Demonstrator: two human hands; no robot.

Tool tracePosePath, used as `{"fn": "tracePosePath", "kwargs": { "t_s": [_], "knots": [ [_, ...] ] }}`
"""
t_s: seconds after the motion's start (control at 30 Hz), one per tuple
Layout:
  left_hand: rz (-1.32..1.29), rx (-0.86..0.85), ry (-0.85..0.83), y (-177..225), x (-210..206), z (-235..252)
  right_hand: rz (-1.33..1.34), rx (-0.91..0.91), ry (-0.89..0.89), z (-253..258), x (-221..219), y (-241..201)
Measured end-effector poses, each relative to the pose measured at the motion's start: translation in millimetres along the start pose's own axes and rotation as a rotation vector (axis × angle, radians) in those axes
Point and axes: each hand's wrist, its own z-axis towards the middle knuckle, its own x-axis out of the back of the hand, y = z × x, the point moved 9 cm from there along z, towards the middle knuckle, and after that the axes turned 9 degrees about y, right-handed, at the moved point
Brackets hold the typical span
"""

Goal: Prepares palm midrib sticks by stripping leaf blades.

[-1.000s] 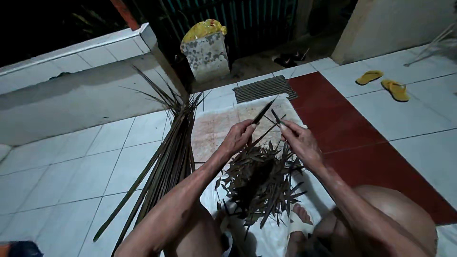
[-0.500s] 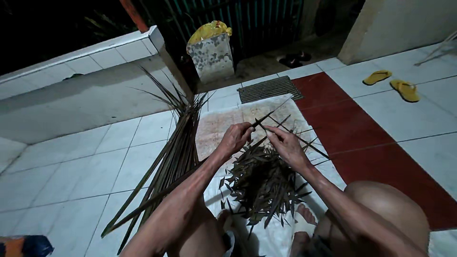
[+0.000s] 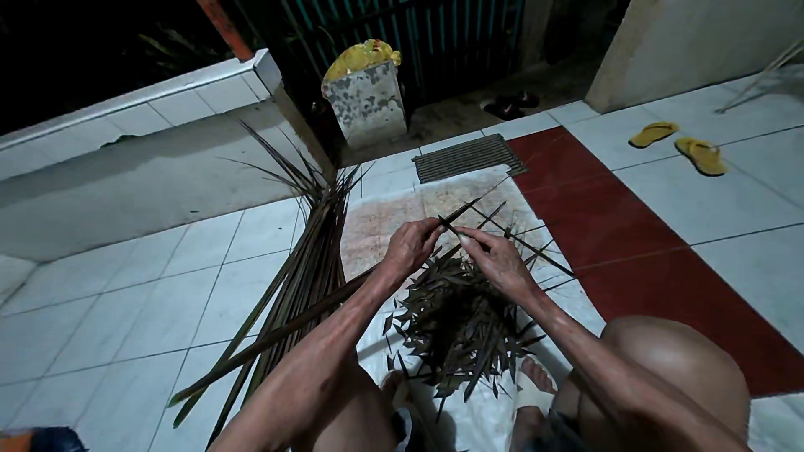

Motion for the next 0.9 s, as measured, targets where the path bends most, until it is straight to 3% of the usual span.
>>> {"fn": "tracePosePath", "kwargs": {
  "t_s": [0.63,0.9],
  "knots": [
    [0.436,0.033,0.092,24,11,-9,-0.077,-0.092,0.058,7,-12,-13],
    [0.389,0.074,0.107,30,12,-11,-0.032,-0.097,0.135,10,-13,-9]
  ]
}}
